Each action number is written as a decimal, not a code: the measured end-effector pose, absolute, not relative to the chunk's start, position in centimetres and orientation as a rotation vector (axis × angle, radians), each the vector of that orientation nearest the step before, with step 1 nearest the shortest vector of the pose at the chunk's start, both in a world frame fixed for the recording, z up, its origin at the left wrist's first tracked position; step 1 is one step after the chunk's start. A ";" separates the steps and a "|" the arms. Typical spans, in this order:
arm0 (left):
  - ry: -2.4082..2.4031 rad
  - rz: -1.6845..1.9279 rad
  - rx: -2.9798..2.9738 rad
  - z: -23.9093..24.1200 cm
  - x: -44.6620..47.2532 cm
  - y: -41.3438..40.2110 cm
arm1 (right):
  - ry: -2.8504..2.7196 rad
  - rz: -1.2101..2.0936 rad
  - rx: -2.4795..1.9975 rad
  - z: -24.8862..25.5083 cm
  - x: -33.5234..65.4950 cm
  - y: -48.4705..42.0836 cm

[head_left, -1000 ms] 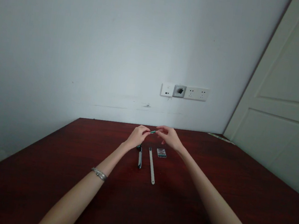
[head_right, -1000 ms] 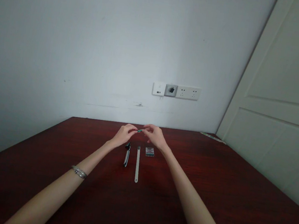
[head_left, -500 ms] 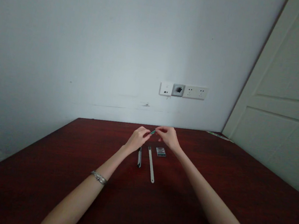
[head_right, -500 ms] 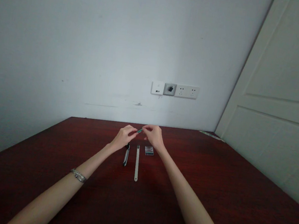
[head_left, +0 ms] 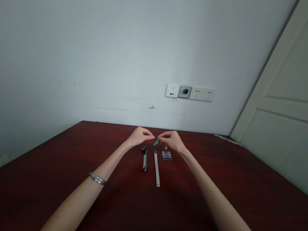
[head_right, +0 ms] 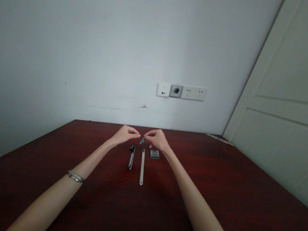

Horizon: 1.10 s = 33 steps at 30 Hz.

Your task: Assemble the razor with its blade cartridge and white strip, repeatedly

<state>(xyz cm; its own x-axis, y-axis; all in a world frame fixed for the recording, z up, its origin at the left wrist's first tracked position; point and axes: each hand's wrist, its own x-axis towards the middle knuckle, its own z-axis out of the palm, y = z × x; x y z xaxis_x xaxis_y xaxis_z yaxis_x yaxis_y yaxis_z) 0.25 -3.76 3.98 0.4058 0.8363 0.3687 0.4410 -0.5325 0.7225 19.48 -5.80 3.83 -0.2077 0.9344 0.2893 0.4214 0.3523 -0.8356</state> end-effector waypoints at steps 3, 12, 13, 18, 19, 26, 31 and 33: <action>1.072 0.831 2.070 3.7 0.0 -3.6 | -1.840 0.838 -1.186 3.8 19.3 -6.1; 1.023 0.801 2.015 3.3 0.1 -3.8 | -1.887 0.830 -1.148 3.4 19.1 -5.7; 1.026 0.805 2.011 3.3 0.2 -3.9 | -1.884 0.830 -1.145 3.4 19.1 -5.7; 1.037 0.859 1.927 3.2 0.4 -4.0 | -1.861 0.792 -1.139 3.7 18.9 -6.0; 1.033 0.885 1.886 3.2 0.4 -4.0 | -1.846 0.748 -1.154 3.8 18.9 -6.1; 1.006 1.340 1.332 2.9 1.4 -3.8 | -1.864 0.185 -1.143 4.1 18.8 -6.3; 1.004 1.445 1.065 2.7 2.9 -4.8 | -1.880 -0.018 -1.260 3.8 18.2 -6.9; 1.013 1.465 1.024 2.7 3.4 -5.1 | -1.877 -0.067 -1.328 3.9 18.1 -7.2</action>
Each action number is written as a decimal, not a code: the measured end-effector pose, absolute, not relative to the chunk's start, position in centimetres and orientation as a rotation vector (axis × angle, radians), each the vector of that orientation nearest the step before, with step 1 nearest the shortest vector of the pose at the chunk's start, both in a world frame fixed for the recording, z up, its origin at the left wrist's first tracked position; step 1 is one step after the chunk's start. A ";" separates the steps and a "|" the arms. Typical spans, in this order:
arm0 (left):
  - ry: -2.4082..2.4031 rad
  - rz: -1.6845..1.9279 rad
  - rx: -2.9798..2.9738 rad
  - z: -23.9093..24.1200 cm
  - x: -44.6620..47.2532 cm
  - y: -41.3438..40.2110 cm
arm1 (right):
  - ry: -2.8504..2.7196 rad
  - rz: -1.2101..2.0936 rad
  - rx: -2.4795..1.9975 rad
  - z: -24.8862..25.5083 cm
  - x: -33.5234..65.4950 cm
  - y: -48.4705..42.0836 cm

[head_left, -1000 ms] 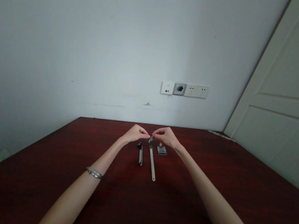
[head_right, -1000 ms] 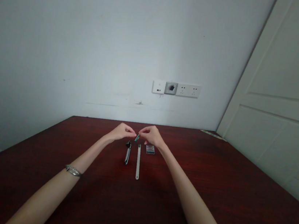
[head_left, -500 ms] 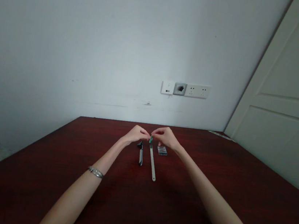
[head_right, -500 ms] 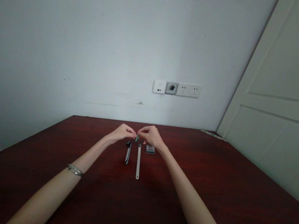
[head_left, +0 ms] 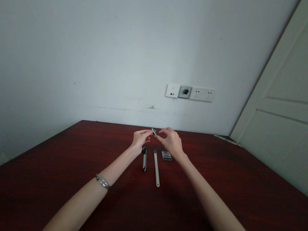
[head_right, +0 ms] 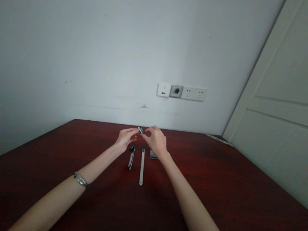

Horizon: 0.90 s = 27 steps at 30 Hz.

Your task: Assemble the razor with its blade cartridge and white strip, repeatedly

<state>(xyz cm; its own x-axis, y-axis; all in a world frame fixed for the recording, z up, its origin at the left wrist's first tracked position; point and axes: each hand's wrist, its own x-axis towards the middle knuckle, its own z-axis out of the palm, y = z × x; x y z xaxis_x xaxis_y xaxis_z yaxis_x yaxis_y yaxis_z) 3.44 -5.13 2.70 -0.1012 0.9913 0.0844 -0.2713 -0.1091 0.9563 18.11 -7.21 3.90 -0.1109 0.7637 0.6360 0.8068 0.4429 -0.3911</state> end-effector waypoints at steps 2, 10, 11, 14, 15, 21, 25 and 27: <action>1.010 1.470 1.002 2.7 3.9 -5.4 | -1.884 -0.091 -1.366 4.1 18.0 -7.5; 0.998 1.502 0.986 2.7 4.3 -5.5 | -1.926 -0.150 -1.362 4.1 18.0 -7.5; 0.995 1.500 0.994 2.6 4.2 -5.5 | -1.930 -0.159 -1.363 4.0 17.9 -7.5; 0.986 1.481 1.037 2.4 4.1 -5.3 | -1.939 -0.193 -1.361 3.9 18.1 -7.4; 0.987 1.473 1.055 2.3 4.0 -5.2 | -1.940 -0.202 -1.357 3.9 18.2 -7.3; 1.022 1.518 1.102 2.8 2.6 -4.5 | -2.069 -0.102 -1.264 3.8 21.4 -5.8; 1.062 1.573 1.048 2.9 1.1 -3.3 | -2.262 0.037 -1.281 2.5 24.1 -5.2; 1.089 1.596 1.018 2.6 0.5 -2.6 | -2.329 0.089 -1.334 1.7 25.1 -5.3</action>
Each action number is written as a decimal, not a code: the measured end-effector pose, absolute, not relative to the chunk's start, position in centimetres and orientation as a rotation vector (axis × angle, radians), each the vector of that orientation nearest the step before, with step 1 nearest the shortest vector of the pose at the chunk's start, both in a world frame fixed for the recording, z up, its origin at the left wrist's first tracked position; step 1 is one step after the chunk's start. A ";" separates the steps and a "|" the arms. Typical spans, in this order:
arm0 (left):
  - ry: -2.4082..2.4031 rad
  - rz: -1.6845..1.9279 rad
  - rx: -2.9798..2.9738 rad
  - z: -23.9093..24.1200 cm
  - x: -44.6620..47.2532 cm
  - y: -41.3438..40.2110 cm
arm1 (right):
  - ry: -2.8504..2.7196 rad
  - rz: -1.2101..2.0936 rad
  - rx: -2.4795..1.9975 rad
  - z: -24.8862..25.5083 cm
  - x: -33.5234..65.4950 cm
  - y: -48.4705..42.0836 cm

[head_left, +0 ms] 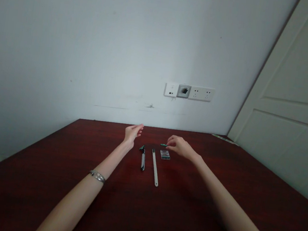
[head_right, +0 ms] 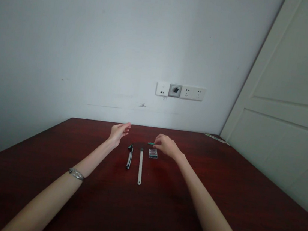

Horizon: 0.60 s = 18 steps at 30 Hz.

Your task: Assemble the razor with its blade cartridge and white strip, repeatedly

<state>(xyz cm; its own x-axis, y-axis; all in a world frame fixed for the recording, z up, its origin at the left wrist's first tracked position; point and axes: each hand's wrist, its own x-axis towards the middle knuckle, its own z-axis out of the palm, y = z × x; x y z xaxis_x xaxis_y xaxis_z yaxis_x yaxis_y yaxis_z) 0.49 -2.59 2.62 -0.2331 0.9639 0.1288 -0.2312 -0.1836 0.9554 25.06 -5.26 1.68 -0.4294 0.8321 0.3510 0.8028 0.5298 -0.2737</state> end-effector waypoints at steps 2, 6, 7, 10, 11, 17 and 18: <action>1.113 1.610 0.990 2.2 0.0 -2.0 | -2.366 0.125 -1.398 0.9 25.7 -5.5; 1.137 1.609 0.960 1.5 -0.5 -1.6 | -2.401 0.156 -1.482 0.1 26.1 -5.4; 1.140 1.605 0.957 1.4 -0.6 -1.5 | -2.403 0.157 -1.492 0.0 26.1 -5.3; 1.139 1.592 0.958 1.0 -0.7 -1.5 | -2.414 0.153 -1.513 -0.2 26.0 -5.1; 1.135 1.589 0.960 0.9 -0.7 -1.5 | -2.418 0.149 -1.517 -0.2 26.0 -5.1; 1.117 1.575 0.960 0.6 -0.5 -1.4 | -2.457 0.117 -1.543 -0.3 25.9 -5.3; 1.118 1.573 0.960 0.5 -0.5 -1.4 | -2.458 0.112 -1.545 -0.3 25.9 -5.3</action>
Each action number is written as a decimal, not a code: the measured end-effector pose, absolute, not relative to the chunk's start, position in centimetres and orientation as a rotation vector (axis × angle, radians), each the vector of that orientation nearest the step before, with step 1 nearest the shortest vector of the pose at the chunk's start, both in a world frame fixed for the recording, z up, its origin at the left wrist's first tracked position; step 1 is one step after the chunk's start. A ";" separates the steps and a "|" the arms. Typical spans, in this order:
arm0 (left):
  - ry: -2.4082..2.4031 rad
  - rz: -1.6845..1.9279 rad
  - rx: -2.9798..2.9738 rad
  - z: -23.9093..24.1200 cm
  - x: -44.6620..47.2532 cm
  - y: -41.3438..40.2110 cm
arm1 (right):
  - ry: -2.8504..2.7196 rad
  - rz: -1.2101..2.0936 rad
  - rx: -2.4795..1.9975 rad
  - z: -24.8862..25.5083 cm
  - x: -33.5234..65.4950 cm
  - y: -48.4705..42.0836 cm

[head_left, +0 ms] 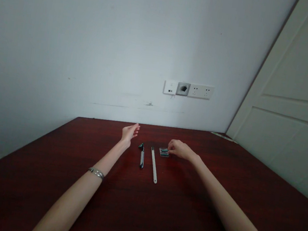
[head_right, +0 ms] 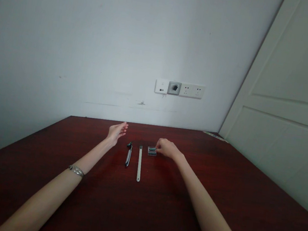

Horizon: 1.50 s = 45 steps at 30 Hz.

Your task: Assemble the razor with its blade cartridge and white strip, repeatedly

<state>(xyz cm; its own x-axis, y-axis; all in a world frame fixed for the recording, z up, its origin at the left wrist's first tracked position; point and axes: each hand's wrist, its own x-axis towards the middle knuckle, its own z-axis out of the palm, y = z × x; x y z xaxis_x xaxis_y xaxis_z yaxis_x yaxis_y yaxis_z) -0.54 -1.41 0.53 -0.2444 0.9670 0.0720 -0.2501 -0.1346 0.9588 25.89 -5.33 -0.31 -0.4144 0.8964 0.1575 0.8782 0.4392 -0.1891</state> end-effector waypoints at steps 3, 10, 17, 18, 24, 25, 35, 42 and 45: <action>1.116 1.568 0.964 0.4 -0.6 -1.4 | -2.452 0.118 -1.554 -0.4 25.9 -5.3; 1.086 1.553 0.970 0.4 -0.5 -1.6 | -2.444 0.127 -1.538 -0.7 25.7 -5.3; 1.093 1.539 0.966 0.4 -0.5 -1.7 | -2.439 0.181 -1.518 -0.9 25.6 -5.0; 1.097 1.537 0.964 0.4 -0.5 -1.7 | -2.438 0.191 -1.513 -1.0 25.6 -5.0; 1.097 1.534 0.970 0.2 -0.6 -1.7 | -2.430 0.270 -1.452 -1.1 25.7 -4.8; 1.095 1.534 0.973 0.2 -0.6 -1.7 | -2.431 0.289 -1.426 -1.0 25.8 -4.8; 1.102 1.511 0.972 0.0 -0.9 -1.6 | -2.324 0.326 -1.400 -1.0 26.2 -4.6; 1.053 1.493 0.976 1.1 -0.9 -2.2 | -2.293 0.293 -1.383 -0.5 26.1 -4.8; 1.037 1.497 1.024 1.7 -0.9 -2.5 | -2.302 0.301 -1.385 -0.6 26.1 -4.7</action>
<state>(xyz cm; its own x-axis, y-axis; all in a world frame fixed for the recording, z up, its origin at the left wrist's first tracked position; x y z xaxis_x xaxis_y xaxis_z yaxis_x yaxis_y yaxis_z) -0.93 -2.51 1.73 -0.1364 0.9862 0.0941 -0.2586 -0.1271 0.9576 26.10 -4.70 -0.61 -0.4055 0.8785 0.2527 0.7839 0.4764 -0.3982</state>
